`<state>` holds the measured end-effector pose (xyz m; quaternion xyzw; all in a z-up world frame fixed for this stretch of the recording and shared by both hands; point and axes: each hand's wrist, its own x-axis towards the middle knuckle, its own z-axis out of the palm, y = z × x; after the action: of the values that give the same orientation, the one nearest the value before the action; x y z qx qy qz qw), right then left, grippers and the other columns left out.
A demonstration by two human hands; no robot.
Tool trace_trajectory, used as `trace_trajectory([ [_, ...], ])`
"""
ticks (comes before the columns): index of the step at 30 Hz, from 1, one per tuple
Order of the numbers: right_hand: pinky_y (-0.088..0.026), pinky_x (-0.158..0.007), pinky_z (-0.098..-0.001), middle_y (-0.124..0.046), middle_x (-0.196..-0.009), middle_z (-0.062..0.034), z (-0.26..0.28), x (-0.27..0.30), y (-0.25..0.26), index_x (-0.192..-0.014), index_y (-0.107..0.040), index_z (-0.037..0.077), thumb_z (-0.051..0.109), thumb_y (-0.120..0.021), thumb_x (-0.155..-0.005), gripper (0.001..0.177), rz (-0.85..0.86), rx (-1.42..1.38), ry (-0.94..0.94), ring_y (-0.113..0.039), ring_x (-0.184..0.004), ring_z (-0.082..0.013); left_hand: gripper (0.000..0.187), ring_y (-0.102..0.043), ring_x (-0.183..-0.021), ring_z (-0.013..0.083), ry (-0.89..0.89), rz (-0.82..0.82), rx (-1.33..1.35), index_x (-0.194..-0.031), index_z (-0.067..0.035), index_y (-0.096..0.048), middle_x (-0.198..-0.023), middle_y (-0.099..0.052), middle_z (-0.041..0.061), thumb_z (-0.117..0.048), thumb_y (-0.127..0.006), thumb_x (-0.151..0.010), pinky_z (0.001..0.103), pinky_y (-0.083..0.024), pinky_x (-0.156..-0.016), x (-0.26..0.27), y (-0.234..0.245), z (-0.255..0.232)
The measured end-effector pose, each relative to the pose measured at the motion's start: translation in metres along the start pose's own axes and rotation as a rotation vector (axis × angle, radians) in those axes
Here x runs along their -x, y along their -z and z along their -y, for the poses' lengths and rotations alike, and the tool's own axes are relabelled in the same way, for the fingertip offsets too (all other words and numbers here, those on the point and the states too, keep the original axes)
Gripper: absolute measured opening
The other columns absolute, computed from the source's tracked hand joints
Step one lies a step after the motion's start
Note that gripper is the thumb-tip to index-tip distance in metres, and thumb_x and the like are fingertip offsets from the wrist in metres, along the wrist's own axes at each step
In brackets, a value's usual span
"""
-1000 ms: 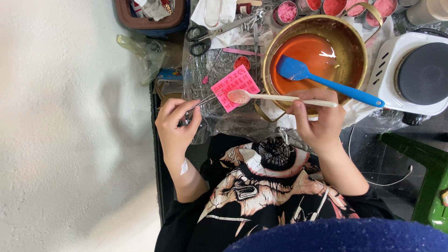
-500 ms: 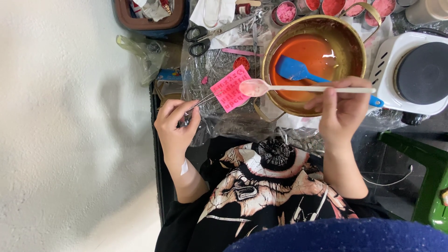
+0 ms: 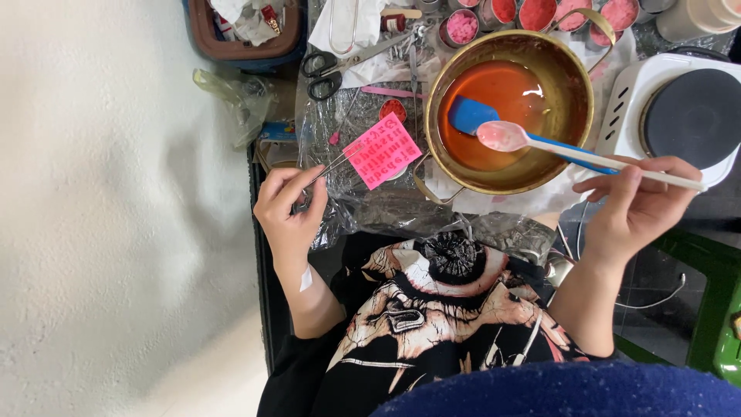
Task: The recorder is mixing and preparing colored wax melts in a workshop environment.
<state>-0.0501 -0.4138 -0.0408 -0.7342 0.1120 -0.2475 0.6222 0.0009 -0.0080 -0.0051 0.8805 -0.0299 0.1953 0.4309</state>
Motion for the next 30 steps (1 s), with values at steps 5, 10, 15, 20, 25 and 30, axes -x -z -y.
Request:
trace_trajectory([
  [5,-0.051,-0.057,-0.0245,-0.065,-0.103,-0.0190,-0.010,0.003,0.012,-0.127,-0.034,0.002,0.006,-0.055,-0.130,0.022,0.005,0.022,0.035,-0.072,-0.071,-0.0261,0.025,-0.052,-0.068,0.0103,-0.005,0.003,0.018,-0.107,-0.010,-0.079,-0.092,-0.064,0.001,0.001,-0.084,-0.086,0.025,-0.044,-0.060,-0.001,-0.003,0.000],
  [10,-0.052,-0.058,-0.0244,-0.064,-0.104,-0.0196,-0.012,0.004,0.012,-0.127,-0.034,0.002,0.006,-0.056,-0.131,0.022,0.006,0.044,0.056,-0.072,-0.072,-0.0264,0.025,-0.052,-0.066,0.0099,0.004,-0.033,-0.009,-0.109,-0.010,-0.079,-0.093,-0.065,0.002,0.002,-0.082,-0.086,0.025,-0.044,-0.060,0.001,-0.001,0.008],
  [15,-0.051,-0.057,-0.0231,-0.066,-0.102,-0.0192,-0.010,0.004,0.009,-0.125,-0.034,0.002,0.006,-0.055,-0.129,0.021,0.026,0.038,0.045,-0.072,-0.071,-0.0248,0.025,-0.052,-0.067,0.0093,0.017,-0.061,0.019,-0.110,-0.010,-0.079,-0.095,-0.065,0.002,0.002,-0.082,-0.089,0.024,-0.044,-0.059,0.002,0.000,0.014],
  [20,-0.051,-0.058,-0.0228,-0.065,-0.104,-0.0201,-0.012,0.007,0.010,-0.125,-0.034,0.001,0.004,-0.055,-0.130,0.022,0.026,0.069,0.068,-0.072,-0.072,-0.0243,0.025,-0.052,-0.067,0.0093,0.009,-0.069,0.007,-0.110,-0.009,-0.079,-0.094,-0.065,0.002,0.002,-0.082,-0.089,0.024,-0.043,-0.060,0.002,0.000,0.013],
  [25,-0.053,-0.060,-0.0227,-0.069,-0.105,-0.0226,-0.019,0.009,0.015,-0.126,-0.033,0.001,0.005,-0.055,-0.127,0.022,0.014,0.127,0.133,-0.072,-0.073,-0.0218,0.024,-0.055,-0.069,0.0088,-0.005,-0.074,0.001,-0.112,-0.010,-0.079,-0.095,-0.066,0.002,0.001,-0.082,-0.091,0.023,-0.044,-0.059,0.003,-0.002,0.013],
  [30,-0.065,-0.067,-0.0344,-0.069,-0.104,-0.0290,-0.028,0.010,0.017,-0.127,-0.035,0.003,0.010,-0.058,-0.119,0.026,0.109,0.189,0.521,-0.074,-0.079,-0.0301,0.022,-0.055,-0.070,0.0080,-0.034,-0.068,0.017,-0.112,-0.010,-0.079,-0.096,-0.066,0.001,0.001,-0.081,-0.093,0.023,-0.044,-0.060,0.002,-0.006,0.007],
])
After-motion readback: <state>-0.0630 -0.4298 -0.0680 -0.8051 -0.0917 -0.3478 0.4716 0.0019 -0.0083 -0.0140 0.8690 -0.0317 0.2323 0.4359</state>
